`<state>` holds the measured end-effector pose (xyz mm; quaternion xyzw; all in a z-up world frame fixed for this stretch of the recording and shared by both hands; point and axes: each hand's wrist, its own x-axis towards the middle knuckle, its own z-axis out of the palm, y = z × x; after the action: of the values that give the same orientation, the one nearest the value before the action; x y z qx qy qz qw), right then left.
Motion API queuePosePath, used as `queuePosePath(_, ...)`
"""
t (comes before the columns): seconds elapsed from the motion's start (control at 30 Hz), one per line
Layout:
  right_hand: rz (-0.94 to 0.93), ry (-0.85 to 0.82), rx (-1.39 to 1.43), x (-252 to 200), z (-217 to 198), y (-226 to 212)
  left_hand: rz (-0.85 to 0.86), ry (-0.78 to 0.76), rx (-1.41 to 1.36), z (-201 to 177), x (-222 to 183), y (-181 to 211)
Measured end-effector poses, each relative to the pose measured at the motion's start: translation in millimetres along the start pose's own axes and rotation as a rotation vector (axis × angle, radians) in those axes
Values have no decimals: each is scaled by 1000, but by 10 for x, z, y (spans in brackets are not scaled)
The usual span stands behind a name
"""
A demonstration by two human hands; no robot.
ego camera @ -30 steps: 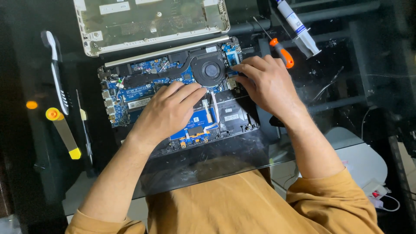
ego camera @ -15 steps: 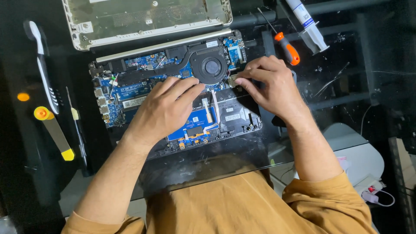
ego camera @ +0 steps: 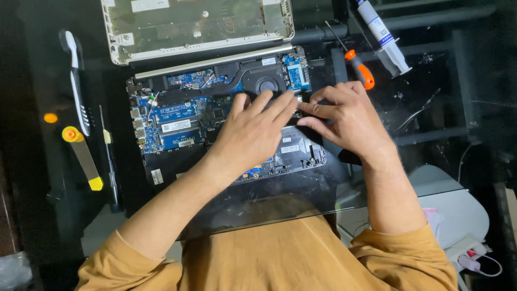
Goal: The person performs maintenance on a laptop, including manipulating internal ribbon cables and cleaning the inside of the back cover with a toothbrush.
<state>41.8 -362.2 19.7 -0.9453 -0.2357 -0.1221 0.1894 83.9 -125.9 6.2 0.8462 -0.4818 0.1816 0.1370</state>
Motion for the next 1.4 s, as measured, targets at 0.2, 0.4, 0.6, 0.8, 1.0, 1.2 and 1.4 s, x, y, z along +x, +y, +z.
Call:
queuePosePath(0.2, 6, 32, 28, 0, -13, -19, 57, -46, 101, 50, 57, -129)
queuePosePath(0.4, 31, 54, 74, 38, -3, -35, 127, -71, 102, 63, 82, -181)
queuePosePath(0.6, 27, 53, 110, 47, 11, -36, 175, -143, 12, 72, 107, -273)
queuePosePath(0.8, 8, 60, 106, 57, -15, -47, 133, -109, -58, -77, 142, -174)
queuePosePath(1.0, 91, 183, 81, 40, 263, 217, 132, -74, -7, -58, 105, -110)
queuePosePath(1.2, 39, 218, -47, 227, 295, 214, 136, -64, 17, -48, 81, -104)
queuePosePath(1.4, 25, 175, -60, 244, 272, 200, 130, -66, 3, -62, 79, -112)
